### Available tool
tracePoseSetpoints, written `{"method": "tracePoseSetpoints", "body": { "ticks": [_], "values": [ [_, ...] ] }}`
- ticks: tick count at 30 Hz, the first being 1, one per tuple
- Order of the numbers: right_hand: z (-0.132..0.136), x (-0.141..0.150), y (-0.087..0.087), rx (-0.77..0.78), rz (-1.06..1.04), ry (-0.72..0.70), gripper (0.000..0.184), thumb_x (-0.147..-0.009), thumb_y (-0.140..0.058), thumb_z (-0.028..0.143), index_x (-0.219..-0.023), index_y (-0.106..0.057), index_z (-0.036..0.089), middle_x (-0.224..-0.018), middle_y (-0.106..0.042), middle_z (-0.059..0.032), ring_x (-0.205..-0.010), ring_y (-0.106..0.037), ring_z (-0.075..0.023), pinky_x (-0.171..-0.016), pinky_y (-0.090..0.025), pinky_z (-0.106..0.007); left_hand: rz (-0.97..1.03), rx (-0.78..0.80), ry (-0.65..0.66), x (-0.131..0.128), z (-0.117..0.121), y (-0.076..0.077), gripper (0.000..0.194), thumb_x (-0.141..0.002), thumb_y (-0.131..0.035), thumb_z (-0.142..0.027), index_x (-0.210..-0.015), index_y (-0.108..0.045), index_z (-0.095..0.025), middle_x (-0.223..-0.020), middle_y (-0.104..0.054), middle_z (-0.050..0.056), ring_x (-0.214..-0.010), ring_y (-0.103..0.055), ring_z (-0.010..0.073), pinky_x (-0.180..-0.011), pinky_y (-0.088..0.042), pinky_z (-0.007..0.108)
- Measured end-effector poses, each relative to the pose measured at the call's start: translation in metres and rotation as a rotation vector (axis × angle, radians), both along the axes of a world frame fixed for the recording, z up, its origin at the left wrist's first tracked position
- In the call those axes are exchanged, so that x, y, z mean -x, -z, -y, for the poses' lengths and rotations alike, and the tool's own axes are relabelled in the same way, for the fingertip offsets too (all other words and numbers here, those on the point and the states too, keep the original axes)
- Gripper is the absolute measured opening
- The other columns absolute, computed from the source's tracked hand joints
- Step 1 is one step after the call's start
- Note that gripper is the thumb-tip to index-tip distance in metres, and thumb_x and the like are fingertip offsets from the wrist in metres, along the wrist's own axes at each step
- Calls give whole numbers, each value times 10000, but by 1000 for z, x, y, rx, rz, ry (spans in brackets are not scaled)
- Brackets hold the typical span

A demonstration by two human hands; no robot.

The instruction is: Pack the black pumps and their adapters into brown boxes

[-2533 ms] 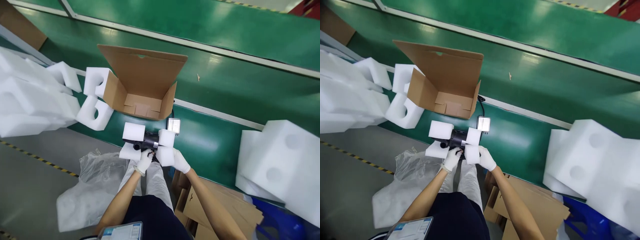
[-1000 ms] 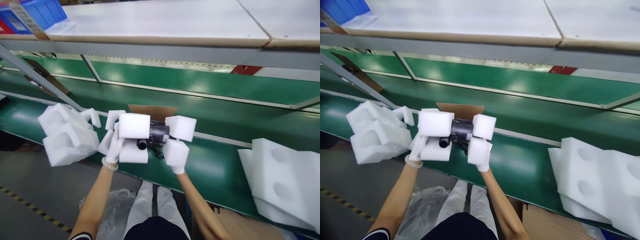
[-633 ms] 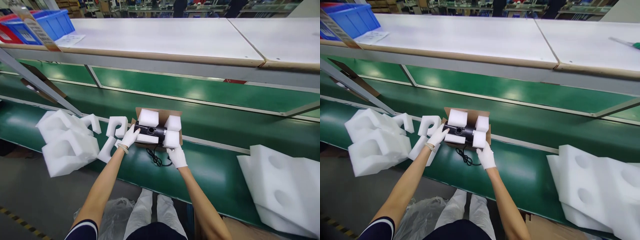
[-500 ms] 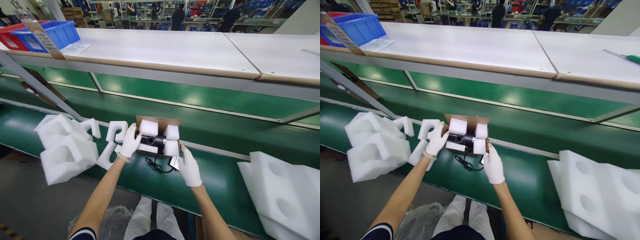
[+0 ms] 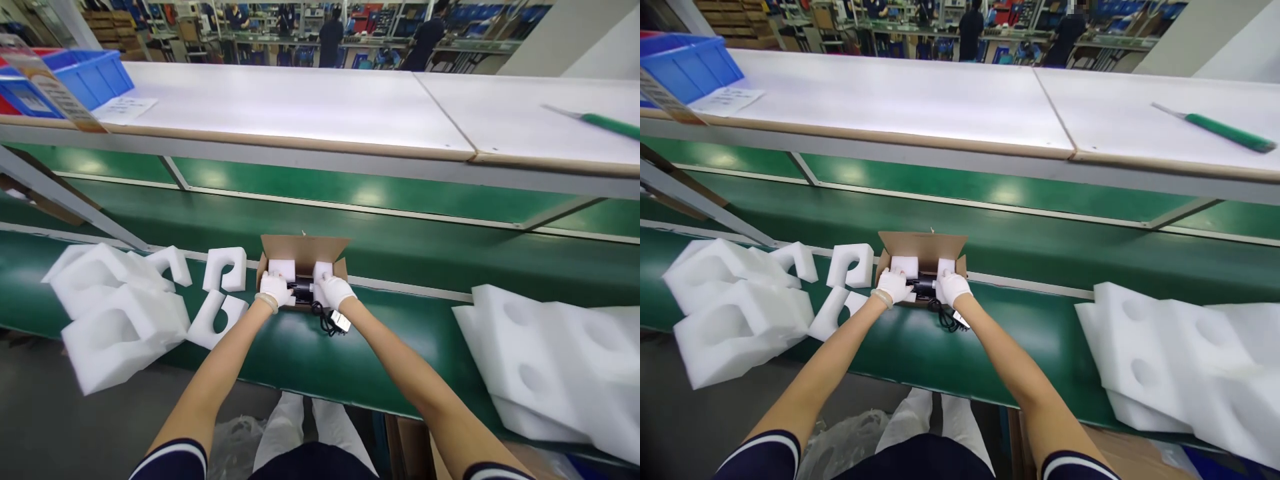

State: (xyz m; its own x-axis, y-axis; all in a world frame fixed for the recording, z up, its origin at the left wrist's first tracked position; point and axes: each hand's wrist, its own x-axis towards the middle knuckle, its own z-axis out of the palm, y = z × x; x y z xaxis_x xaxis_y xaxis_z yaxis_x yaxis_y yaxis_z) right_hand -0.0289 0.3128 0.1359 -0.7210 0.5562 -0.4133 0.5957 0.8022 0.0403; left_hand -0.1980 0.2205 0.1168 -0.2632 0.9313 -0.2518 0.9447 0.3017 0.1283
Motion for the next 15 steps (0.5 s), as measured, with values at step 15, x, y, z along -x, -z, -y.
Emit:
{"method": "tracePoseSetpoints", "body": {
  "ticks": [15],
  "values": [
    [-28,-105,99,77,-44,-441,381,-754,-534,75,-1125,-606,123,-1193,-595,-160,-1121,-502,-242,-880,-383,-321,266,-447,-39,-118,72,-33,459,-867,-490,-353,-1290,-489,-176,-1309,-569,145,-1250,-494,289,-1054,-401,449]
  ]
}}
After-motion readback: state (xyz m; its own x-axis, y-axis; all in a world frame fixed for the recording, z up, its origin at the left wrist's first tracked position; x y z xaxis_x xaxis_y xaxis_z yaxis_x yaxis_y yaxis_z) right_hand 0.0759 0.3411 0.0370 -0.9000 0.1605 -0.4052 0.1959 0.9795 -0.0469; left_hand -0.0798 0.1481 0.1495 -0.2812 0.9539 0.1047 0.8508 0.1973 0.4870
